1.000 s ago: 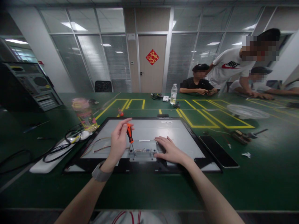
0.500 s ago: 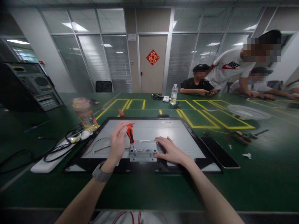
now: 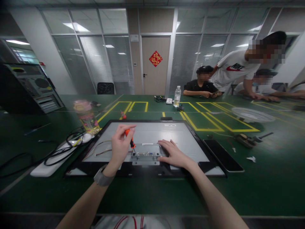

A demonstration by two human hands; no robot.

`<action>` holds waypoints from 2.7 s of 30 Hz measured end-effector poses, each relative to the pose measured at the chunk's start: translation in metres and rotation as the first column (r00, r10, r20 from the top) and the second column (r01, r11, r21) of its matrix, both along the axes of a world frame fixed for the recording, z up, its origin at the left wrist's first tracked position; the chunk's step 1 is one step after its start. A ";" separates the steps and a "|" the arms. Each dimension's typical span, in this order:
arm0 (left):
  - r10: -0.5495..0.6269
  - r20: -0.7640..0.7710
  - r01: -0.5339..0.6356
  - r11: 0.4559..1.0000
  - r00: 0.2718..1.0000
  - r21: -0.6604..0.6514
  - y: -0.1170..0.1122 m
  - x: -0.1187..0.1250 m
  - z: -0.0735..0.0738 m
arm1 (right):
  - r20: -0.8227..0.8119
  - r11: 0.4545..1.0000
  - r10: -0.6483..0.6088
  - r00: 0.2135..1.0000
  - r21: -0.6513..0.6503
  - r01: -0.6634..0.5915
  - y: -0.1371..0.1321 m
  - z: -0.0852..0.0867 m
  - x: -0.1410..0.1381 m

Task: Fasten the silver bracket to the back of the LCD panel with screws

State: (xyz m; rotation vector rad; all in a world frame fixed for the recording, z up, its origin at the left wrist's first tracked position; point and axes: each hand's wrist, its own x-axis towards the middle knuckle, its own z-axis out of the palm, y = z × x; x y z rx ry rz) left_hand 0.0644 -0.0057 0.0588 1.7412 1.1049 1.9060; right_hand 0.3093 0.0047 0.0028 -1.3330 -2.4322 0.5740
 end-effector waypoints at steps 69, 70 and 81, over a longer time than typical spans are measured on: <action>0.131 -0.206 -0.107 0.986 0.970 0.125 -0.003 0.005 -0.002 | 0.014 1.000 -0.008 1.000 -0.007 0.008 -0.001 0.000 0.000; 0.143 -0.215 -0.115 0.984 0.966 0.139 -0.004 0.006 -0.001 | 0.013 1.000 -0.008 1.000 -0.005 0.008 0.000 0.000 0.000; 0.216 -0.374 -0.060 0.920 0.902 0.387 -0.008 0.000 -0.001 | -0.016 1.000 0.000 1.000 0.003 0.000 0.001 -0.004 0.001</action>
